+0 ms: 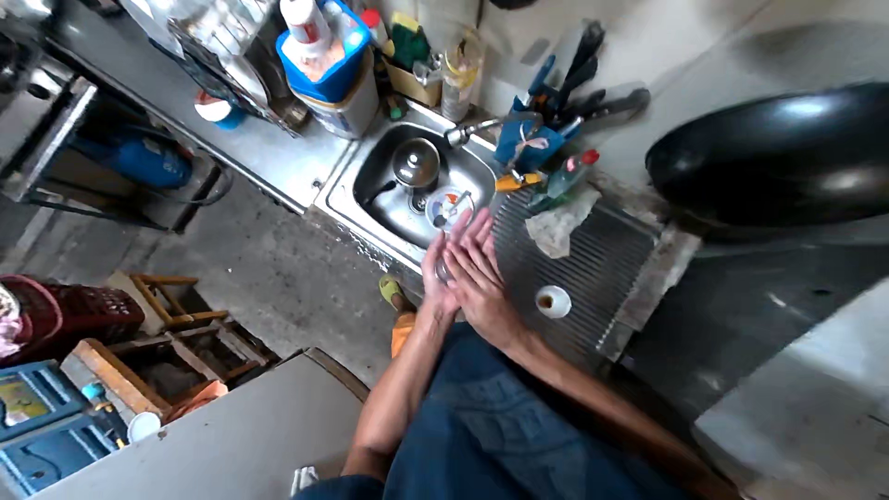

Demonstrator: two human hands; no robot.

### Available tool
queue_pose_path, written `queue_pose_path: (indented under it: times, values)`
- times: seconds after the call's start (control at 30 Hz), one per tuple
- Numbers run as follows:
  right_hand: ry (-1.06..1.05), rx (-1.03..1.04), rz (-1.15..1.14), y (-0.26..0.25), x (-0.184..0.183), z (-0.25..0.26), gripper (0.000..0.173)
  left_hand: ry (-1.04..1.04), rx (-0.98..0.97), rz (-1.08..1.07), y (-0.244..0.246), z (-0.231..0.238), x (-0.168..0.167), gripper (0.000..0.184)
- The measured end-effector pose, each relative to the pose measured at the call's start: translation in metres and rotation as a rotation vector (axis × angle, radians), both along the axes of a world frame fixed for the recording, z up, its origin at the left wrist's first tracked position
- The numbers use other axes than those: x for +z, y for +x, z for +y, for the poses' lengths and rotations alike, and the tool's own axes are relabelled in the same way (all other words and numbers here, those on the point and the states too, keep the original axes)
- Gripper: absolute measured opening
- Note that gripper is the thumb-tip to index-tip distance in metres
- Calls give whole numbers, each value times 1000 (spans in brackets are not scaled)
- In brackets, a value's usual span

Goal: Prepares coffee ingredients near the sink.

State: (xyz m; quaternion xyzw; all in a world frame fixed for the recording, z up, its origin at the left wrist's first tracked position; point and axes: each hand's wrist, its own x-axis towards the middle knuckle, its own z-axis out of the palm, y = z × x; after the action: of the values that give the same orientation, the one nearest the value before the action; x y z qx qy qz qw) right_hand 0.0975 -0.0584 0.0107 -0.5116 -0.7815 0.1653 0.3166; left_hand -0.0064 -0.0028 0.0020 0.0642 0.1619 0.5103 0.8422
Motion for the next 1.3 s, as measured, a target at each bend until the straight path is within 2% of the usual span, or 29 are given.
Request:
queue_pose_path:
  times: [0.1,0.17,0.3,0.33,0.4,0.43,0.5,0.57,0.7,0.77,0.83,0.93,1.0,1.07,1.17,1.3]
  values:
    - [-128,23,200,11,8,-5,32,19,0,-9,-1,-3,7,66]
    - [-264,1,316,21,22,10,31,104,28,37,3,7,18,67]
    - [-591,-99,462,31,40,30,9,48,60,196,10,12,25,62]
    - [-688,-152,514,32,50,34,5,35,49,211,12,12,21,63]
    - [-887,-284,624,25,90,41,12,16,46,171,12,13,15,67]
    - [-894,-259,774,28,87,44,17,17,52,146,12,12,13,68]
    - [-779,-26,1102,45,35,47,38,23,58,107,11,12,11,71]
    - [-817,-49,1332,48,21,51,40,5,63,85,12,12,10,70]
    - [-941,-115,1453,53,28,55,37,-30,79,43,11,12,9,68]
    - [-931,-111,1447,53,30,56,38,-32,77,45,10,12,8,67]
    - [-827,-82,1343,54,33,57,38,-35,76,62,9,13,8,67]
    - [-477,-76,958,55,56,51,41,-64,97,28,8,14,9,63]
    - [-173,-108,676,53,78,42,49,-82,111,-5,8,14,10,61]
    - [82,-124,433,45,73,35,54,-78,104,-15,8,13,11,61]
    - [126,-57,193,28,29,36,47,-32,67,-7,8,12,12,65]
    - [178,-58,166,24,29,33,46,-50,81,-15,7,12,12,59]
